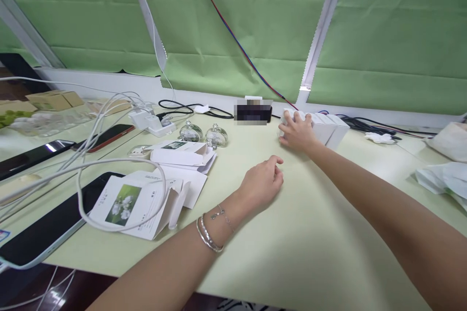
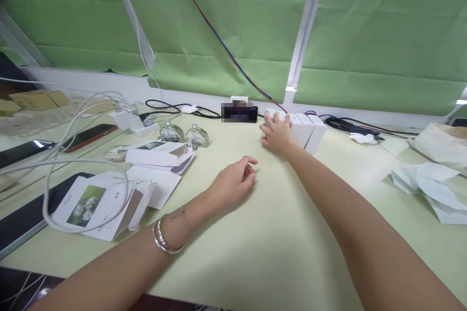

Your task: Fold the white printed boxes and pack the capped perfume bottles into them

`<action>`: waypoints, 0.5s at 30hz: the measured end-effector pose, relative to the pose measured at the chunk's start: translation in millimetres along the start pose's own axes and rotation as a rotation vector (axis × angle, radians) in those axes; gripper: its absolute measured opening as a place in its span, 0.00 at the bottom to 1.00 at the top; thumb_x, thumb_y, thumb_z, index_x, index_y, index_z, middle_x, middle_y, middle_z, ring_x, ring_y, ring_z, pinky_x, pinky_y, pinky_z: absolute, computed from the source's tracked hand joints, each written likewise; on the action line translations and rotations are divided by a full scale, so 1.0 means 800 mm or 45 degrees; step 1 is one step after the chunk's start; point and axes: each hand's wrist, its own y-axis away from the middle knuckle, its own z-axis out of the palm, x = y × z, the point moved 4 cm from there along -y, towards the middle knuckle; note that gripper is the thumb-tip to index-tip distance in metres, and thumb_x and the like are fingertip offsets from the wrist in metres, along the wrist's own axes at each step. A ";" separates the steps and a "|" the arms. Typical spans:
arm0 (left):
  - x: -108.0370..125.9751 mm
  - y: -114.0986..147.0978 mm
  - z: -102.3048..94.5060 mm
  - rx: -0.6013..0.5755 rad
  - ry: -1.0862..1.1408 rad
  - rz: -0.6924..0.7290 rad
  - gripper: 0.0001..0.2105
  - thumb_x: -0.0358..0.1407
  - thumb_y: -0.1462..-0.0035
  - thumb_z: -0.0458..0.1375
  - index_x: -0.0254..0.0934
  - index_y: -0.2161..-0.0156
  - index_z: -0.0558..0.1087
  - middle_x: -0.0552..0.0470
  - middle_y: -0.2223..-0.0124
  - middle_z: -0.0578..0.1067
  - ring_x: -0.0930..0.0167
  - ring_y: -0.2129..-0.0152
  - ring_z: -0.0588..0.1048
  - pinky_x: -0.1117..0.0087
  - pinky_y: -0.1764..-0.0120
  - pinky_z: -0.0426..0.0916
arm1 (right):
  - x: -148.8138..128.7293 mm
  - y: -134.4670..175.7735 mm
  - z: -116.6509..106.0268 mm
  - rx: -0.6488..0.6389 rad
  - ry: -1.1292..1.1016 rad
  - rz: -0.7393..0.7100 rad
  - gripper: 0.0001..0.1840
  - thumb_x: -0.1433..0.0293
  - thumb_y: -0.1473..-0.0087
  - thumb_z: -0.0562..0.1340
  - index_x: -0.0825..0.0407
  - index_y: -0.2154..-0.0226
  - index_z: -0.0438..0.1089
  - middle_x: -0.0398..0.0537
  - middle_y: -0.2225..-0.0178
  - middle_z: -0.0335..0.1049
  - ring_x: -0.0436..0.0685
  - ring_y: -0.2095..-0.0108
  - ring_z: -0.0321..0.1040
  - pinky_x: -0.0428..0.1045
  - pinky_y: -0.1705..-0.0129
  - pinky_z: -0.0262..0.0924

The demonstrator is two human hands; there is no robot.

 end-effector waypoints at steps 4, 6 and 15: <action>0.000 0.001 0.000 0.001 -0.010 0.004 0.15 0.33 0.42 0.46 0.38 0.50 0.63 0.53 0.61 0.75 0.67 0.66 0.74 0.67 0.64 0.66 | 0.008 0.005 0.005 -0.014 -0.034 0.025 0.19 0.61 0.46 0.54 0.53 0.55 0.68 0.62 0.38 0.46 0.76 0.45 0.48 0.71 0.54 0.45; 0.000 0.001 0.001 0.007 -0.029 0.015 0.15 0.33 0.42 0.46 0.39 0.49 0.62 0.53 0.61 0.75 0.67 0.66 0.74 0.67 0.65 0.66 | 0.009 0.006 0.006 -0.013 -0.066 0.049 0.19 0.62 0.46 0.55 0.53 0.55 0.69 0.61 0.38 0.46 0.77 0.44 0.48 0.71 0.53 0.44; 0.011 0.003 0.008 -0.130 -0.336 0.132 0.09 0.30 0.43 0.48 0.35 0.61 0.70 0.46 0.58 0.74 0.62 0.59 0.70 0.62 0.57 0.65 | -0.081 -0.041 -0.054 0.001 -0.796 0.031 0.22 0.69 0.44 0.53 0.58 0.46 0.60 0.59 0.37 0.48 0.66 0.36 0.36 0.64 0.39 0.31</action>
